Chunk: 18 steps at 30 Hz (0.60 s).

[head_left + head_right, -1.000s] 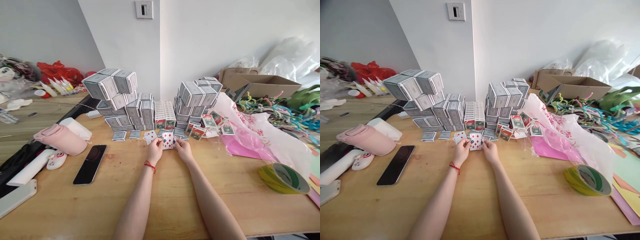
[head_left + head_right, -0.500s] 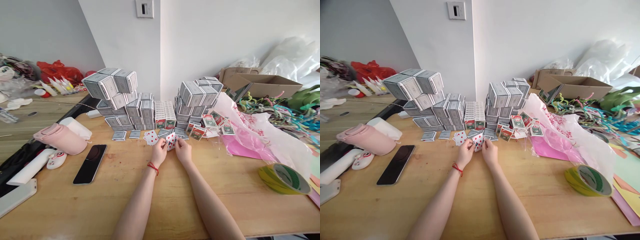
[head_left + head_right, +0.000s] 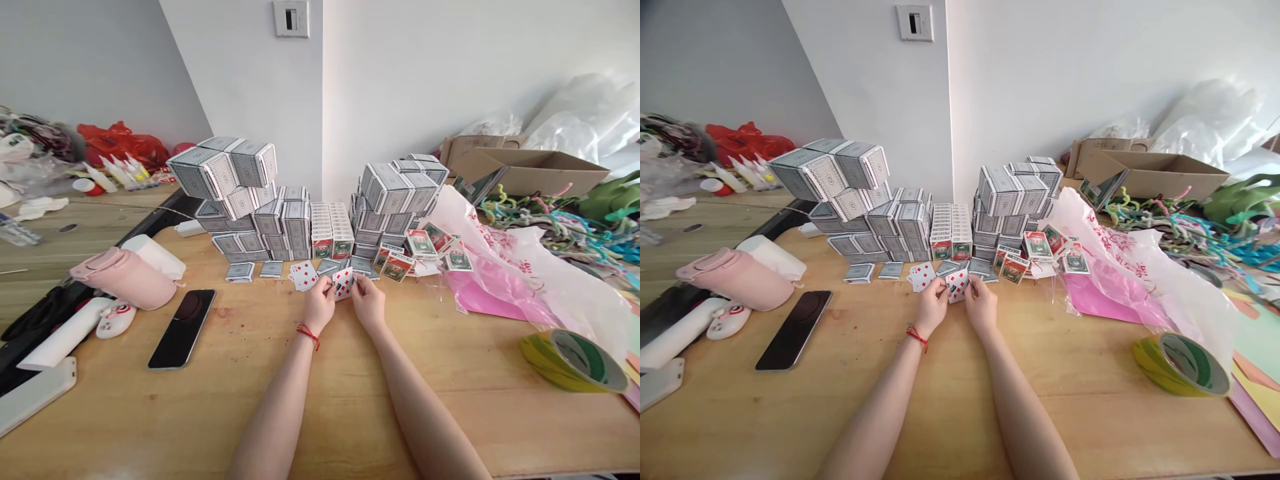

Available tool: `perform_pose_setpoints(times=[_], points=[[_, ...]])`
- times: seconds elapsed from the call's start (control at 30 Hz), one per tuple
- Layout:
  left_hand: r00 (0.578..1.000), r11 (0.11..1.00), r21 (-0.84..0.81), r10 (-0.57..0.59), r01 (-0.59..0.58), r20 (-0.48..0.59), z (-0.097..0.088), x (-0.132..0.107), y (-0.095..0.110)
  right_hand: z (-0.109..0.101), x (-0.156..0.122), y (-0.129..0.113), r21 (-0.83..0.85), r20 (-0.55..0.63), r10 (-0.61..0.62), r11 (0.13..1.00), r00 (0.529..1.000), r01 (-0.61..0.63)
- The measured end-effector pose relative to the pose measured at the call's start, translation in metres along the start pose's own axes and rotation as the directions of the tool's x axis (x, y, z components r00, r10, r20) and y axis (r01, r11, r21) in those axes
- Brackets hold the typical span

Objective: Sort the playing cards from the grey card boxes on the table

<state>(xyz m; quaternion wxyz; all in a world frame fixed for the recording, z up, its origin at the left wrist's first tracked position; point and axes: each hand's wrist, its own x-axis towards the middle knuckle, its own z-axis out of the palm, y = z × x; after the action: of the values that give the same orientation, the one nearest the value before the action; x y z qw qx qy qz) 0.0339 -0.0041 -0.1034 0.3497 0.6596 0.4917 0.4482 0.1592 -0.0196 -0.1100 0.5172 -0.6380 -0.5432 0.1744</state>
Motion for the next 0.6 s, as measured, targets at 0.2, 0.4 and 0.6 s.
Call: perform_pose_setpoints(times=[0.2, 0.4, 0.6], points=[[0.999, 0.998, 0.048, 0.034, -0.036, 0.027, 0.0024, -0.0016, 0.0007, -0.0011, 0.0001, -0.0012, -0.041, -0.07, 0.026, 0.999, 0.997, -0.029], [0.994, 0.984, 0.14, 0.106, -0.107, 0.013, 0.0036, -0.0025, 0.0014, -0.0015, -0.0008, -0.0051, -0.094, -0.123, 0.033, 0.995, 0.992, -0.045], [0.995, 0.986, 0.134, 0.095, -0.096, 0.013, 0.0061, -0.0035, -0.0001, -0.0012, -0.0007, -0.0044, -0.052, -0.147, 0.105, 0.992, 0.984, -0.113]])
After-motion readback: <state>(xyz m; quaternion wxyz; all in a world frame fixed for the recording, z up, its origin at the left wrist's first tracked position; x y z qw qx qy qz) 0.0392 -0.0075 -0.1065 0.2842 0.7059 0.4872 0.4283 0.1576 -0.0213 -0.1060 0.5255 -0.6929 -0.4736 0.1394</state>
